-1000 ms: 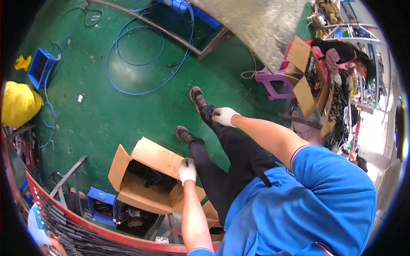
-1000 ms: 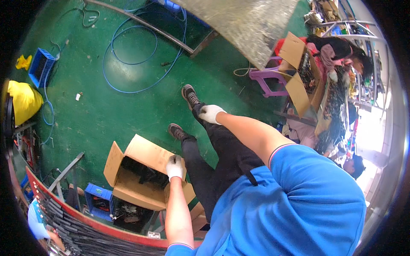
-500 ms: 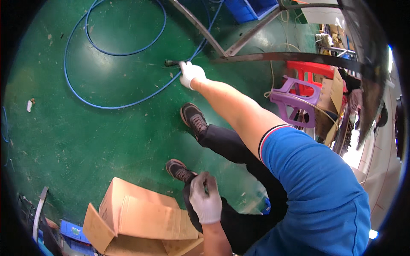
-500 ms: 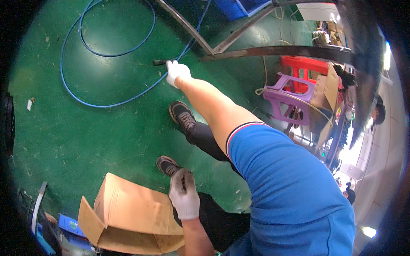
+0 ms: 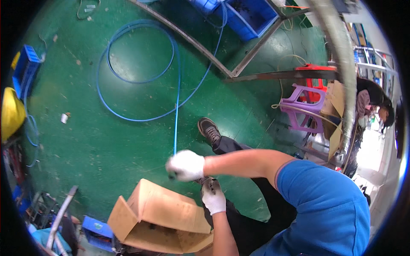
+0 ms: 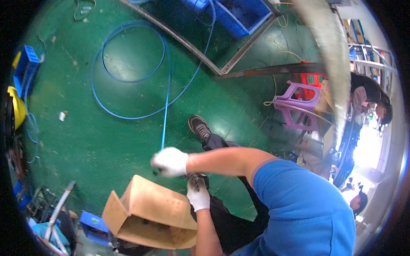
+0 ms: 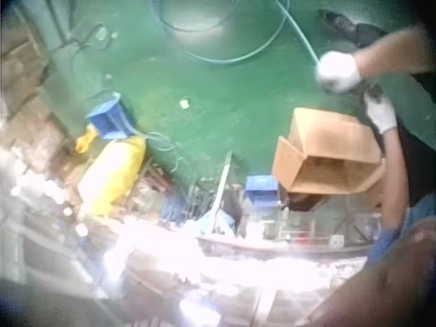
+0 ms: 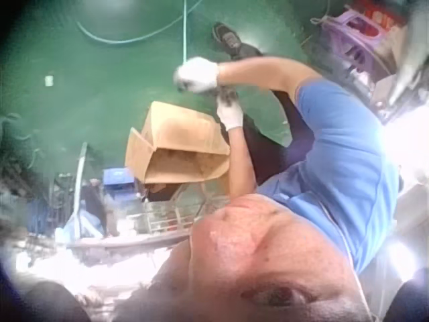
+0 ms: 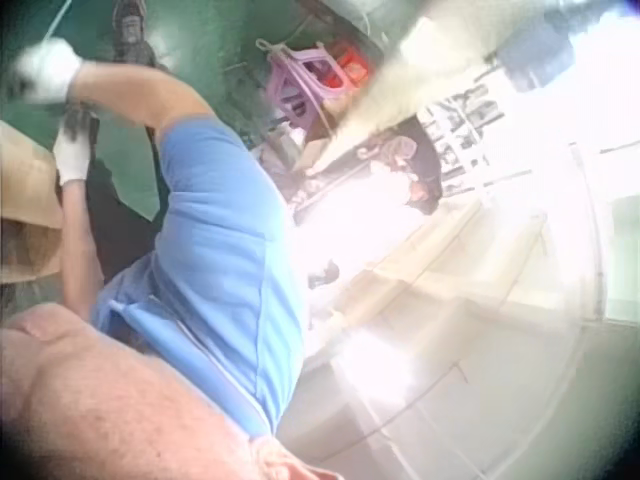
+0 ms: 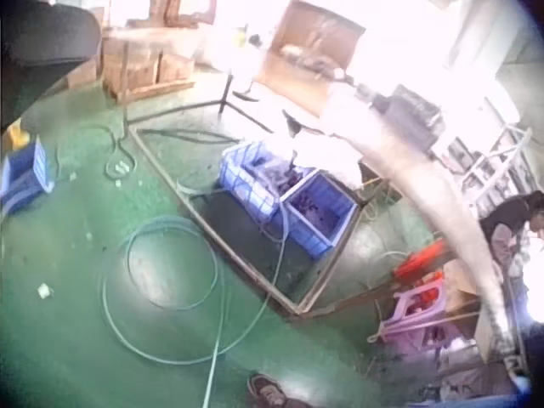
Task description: The person carries a tray of metal connectors and a pneumatic tool to the table, connects the tool to an air hose, and attaches the connectors to the ends of the cables.
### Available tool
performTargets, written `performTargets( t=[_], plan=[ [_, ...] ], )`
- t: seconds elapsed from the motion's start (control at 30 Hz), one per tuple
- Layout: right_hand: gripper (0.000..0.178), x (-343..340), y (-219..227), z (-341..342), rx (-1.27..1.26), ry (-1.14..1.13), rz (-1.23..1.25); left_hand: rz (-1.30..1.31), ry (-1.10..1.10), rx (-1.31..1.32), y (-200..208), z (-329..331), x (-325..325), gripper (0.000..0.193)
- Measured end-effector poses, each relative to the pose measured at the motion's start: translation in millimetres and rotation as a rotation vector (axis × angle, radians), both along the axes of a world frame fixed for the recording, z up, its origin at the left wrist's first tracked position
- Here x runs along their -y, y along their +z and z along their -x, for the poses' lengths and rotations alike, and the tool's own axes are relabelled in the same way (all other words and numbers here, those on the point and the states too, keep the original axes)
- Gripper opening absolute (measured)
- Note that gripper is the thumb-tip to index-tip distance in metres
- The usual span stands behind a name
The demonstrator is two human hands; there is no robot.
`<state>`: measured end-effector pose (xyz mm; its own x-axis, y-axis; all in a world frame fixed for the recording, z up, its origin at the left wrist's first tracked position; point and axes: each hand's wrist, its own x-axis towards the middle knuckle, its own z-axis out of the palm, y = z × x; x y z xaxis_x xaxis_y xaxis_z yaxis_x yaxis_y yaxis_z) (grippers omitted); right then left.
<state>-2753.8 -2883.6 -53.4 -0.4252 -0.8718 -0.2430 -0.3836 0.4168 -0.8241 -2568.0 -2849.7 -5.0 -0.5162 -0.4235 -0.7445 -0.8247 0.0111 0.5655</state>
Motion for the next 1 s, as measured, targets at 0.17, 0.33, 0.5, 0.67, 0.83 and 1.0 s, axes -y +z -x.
performTargets(
  t=[0.17,0.33,0.5,0.67,0.83,1.0],
  plan=[
    [0.041,-11.0,198.3,-115.5,0.289,-0.010,0.231,0.167,0.082,-0.337,26.6,-106.2,20.8,0.044],
    [0.043,-80.3,362.4,-112.1,0.420,-0.305,0.148,0.105,0.056,-0.446,142.3,-126.8,37.3,0.044],
    [0.047,-108.9,450.8,-124.9,0.234,-0.482,0.248,-0.088,-0.169,-0.488,214.6,-109.6,65.2,0.044],
    [0.039,-175.8,506.5,-143.4,0.490,-0.701,0.528,-0.165,-0.297,-0.434,272.3,-66.9,9.1,0.045],
    [0.038,-263.2,504.3,-173.5,0.557,-0.923,0.547,-0.084,-0.523,-0.516,331.1,-78.0,-56.6,0.046],
    [0.040,-351.8,497.7,-212.7,0.430,-0.828,0.423,-0.037,-0.557,-0.426,364.4,-132.7,-128.9,0.045]
  ],
)
